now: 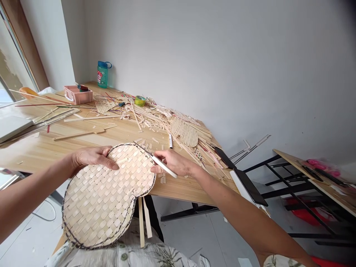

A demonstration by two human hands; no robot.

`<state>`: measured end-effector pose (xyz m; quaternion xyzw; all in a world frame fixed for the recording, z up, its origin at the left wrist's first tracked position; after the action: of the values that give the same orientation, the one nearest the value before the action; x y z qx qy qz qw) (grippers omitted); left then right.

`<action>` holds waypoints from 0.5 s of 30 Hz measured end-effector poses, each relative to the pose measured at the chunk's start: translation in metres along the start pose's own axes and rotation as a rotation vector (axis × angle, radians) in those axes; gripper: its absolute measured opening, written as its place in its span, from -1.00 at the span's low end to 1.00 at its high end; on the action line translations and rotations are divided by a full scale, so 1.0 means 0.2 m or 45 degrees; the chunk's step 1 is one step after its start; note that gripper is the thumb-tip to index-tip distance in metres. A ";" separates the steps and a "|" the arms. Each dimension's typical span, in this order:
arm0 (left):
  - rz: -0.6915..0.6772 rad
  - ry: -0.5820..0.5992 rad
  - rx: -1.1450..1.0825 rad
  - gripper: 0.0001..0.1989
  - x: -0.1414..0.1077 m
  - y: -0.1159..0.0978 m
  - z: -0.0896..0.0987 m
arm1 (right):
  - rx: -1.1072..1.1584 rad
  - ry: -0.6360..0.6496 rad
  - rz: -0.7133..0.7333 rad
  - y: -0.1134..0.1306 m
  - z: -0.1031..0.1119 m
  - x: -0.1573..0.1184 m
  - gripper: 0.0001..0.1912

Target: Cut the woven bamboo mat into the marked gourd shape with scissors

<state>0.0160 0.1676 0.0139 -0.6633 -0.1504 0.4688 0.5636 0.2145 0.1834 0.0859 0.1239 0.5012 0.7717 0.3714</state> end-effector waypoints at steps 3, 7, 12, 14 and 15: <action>0.022 -0.007 0.026 -0.77 0.00 0.01 0.00 | -0.033 -0.046 0.030 0.00 0.02 0.00 -0.51; 0.026 0.009 0.033 -0.76 0.00 0.00 0.00 | -0.047 -0.115 0.044 -0.02 0.04 0.01 -0.49; -0.007 0.044 0.084 -0.77 0.01 0.00 0.00 | 0.004 -0.184 0.035 -0.07 0.05 0.02 -0.44; -0.023 0.068 0.101 -0.77 0.02 0.00 0.00 | 0.044 -0.211 0.027 -0.08 0.05 0.02 -0.42; -0.029 0.075 0.101 -0.77 0.02 0.00 0.00 | 0.077 -0.221 0.020 -0.09 0.04 0.02 -0.41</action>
<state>0.0182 0.1702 0.0113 -0.6522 -0.1224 0.4482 0.5990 0.2249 0.1968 0.0730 0.2054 0.4892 0.7454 0.4035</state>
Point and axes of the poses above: each hand's wrist, its own x-axis towards the middle knuckle, its own z-axis out of the back of the hand, y = z × x, the point moved 9 cm from there along x, towards the middle knuckle, and after that the axes turned 15 degrees about x, right-handed, at the moved point
